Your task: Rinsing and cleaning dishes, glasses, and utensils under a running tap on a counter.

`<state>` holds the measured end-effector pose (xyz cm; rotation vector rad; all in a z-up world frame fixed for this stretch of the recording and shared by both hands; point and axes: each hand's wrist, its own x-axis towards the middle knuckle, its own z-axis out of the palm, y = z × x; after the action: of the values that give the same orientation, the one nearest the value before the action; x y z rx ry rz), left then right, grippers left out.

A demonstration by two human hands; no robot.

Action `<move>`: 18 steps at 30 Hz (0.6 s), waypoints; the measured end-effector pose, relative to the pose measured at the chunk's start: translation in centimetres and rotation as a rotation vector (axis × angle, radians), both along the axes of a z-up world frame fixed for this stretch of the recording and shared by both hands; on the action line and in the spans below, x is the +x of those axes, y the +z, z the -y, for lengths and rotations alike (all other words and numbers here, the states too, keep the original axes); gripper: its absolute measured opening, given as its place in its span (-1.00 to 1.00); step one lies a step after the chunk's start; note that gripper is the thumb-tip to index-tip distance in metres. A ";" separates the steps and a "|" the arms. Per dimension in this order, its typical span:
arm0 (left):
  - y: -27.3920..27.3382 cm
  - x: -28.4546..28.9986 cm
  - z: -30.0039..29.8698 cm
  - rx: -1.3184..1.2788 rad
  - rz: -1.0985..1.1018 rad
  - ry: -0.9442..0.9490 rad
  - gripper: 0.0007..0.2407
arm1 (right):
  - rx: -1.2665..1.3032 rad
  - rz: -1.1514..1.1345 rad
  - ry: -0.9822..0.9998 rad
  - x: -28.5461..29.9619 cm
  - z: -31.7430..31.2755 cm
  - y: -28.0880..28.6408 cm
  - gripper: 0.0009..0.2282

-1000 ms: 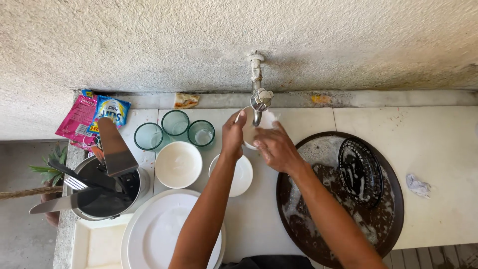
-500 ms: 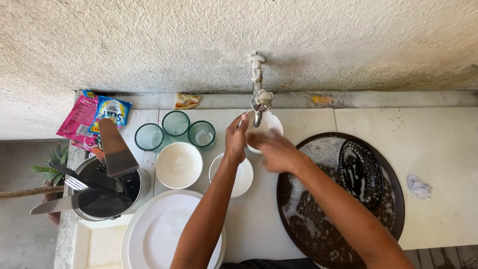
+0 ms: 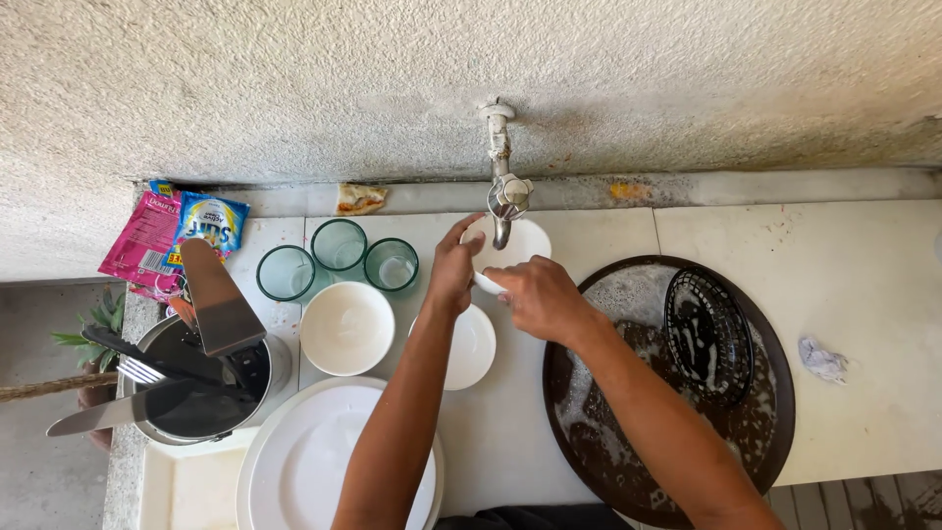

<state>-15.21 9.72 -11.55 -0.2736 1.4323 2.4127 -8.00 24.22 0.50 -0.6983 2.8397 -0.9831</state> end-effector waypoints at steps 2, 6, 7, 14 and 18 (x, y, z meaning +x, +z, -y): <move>2.0 0.1 -0.2 -0.062 0.173 -0.129 -0.61 | 0.184 -0.041 -0.017 0.4 0.2 -1.7 -0.66; -2.5 -0.4 -1.7 0.094 0.337 -0.130 -0.64 | 0.367 -0.214 -0.007 0.6 0.1 -2.3 -0.65; -2.7 -0.3 -1.8 0.097 0.338 -0.128 -0.64 | 0.370 -0.213 -0.004 0.2 0.1 -1.9 -0.65; 4.2 0.9 -1.6 -0.192 0.292 -0.200 -0.53 | 0.298 0.147 -0.074 -1.8 -0.1 -1.0 -0.24; 3.8 1.4 -1.3 -0.220 0.273 -0.199 -0.50 | 0.803 0.272 0.015 -2.2 -0.3 -1.4 -0.42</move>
<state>-13.79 11.04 -7.76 -0.4685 1.5178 1.9769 -10.21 24.54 -0.91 -0.4386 2.6234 0.1048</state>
